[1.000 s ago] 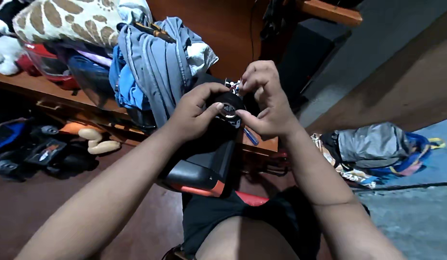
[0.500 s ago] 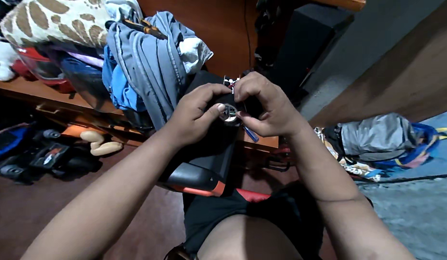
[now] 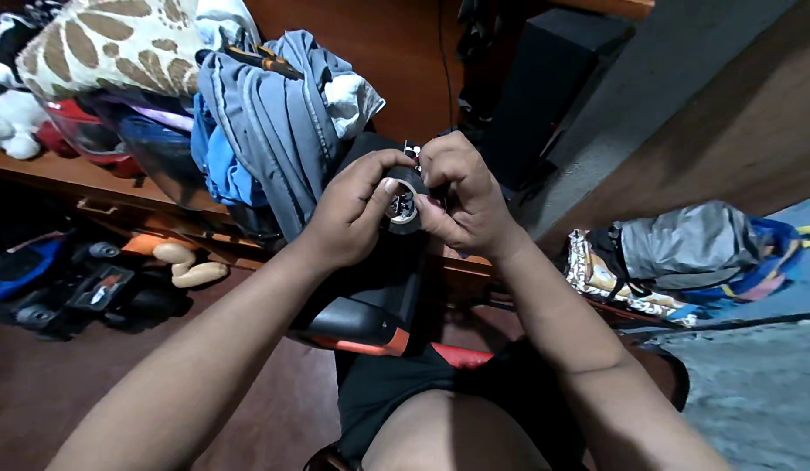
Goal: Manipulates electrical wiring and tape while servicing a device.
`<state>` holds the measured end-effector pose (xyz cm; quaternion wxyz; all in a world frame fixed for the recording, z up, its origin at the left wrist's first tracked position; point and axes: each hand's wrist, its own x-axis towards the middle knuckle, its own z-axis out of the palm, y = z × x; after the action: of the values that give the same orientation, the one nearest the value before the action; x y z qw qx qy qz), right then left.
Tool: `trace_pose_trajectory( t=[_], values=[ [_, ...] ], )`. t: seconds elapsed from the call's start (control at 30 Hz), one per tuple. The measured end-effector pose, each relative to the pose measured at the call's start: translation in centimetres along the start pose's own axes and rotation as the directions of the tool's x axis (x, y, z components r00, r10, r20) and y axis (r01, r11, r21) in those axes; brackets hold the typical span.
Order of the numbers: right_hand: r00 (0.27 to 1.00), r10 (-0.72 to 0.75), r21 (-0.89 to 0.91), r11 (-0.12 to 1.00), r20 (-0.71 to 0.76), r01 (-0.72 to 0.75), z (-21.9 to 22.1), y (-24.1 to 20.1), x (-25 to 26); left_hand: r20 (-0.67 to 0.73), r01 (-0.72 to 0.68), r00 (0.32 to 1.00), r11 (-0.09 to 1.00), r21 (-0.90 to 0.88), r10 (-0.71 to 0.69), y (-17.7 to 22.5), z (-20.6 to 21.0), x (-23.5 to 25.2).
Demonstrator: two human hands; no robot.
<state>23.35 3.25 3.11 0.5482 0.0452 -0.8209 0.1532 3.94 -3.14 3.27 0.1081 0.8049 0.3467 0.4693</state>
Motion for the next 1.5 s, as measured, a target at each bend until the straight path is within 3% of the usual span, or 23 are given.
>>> trace_pose_trajectory(
  t=[0.27,0.53,0.7,0.9,1.13,1.37,1.5],
  values=[
    [1.000,0.017,0.164,0.986,0.003,-0.017,-0.5,0.6,0.2,0.043,0.015,0.999,1.000,0.002,-0.015,0.0,0.0,0.0],
    [0.999,0.050,0.211,0.976,-0.006,-0.048,-0.4,0.8,-0.6,0.074,-0.013,0.997,1.000,-0.022,0.014,-0.3,0.1,0.0],
    [0.996,0.091,0.178,0.980,0.013,-0.092,-0.4,0.4,-0.9,0.100,0.001,0.995,1.000,-0.008,-0.001,-0.2,0.0,0.0],
    [0.995,0.065,0.199,0.979,-0.082,-0.048,-0.4,0.3,-1.6,0.099,-0.040,0.994,0.999,-0.035,0.043,-0.3,0.2,0.1],
    [0.998,0.064,0.132,0.989,0.018,-0.066,-0.6,-0.2,-1.6,0.137,-0.053,0.989,0.999,-0.003,0.053,-0.4,0.2,0.1],
    [0.971,0.186,0.296,0.946,-0.151,-0.135,0.2,-0.3,-2.7,0.042,-0.047,0.998,0.996,-0.071,0.050,-0.7,0.2,0.1],
    [0.931,0.346,0.131,0.935,-0.118,-0.331,0.9,-1.8,-3.4,-0.062,-0.066,0.997,0.982,-0.179,0.056,-0.6,0.2,0.3]
  ],
)
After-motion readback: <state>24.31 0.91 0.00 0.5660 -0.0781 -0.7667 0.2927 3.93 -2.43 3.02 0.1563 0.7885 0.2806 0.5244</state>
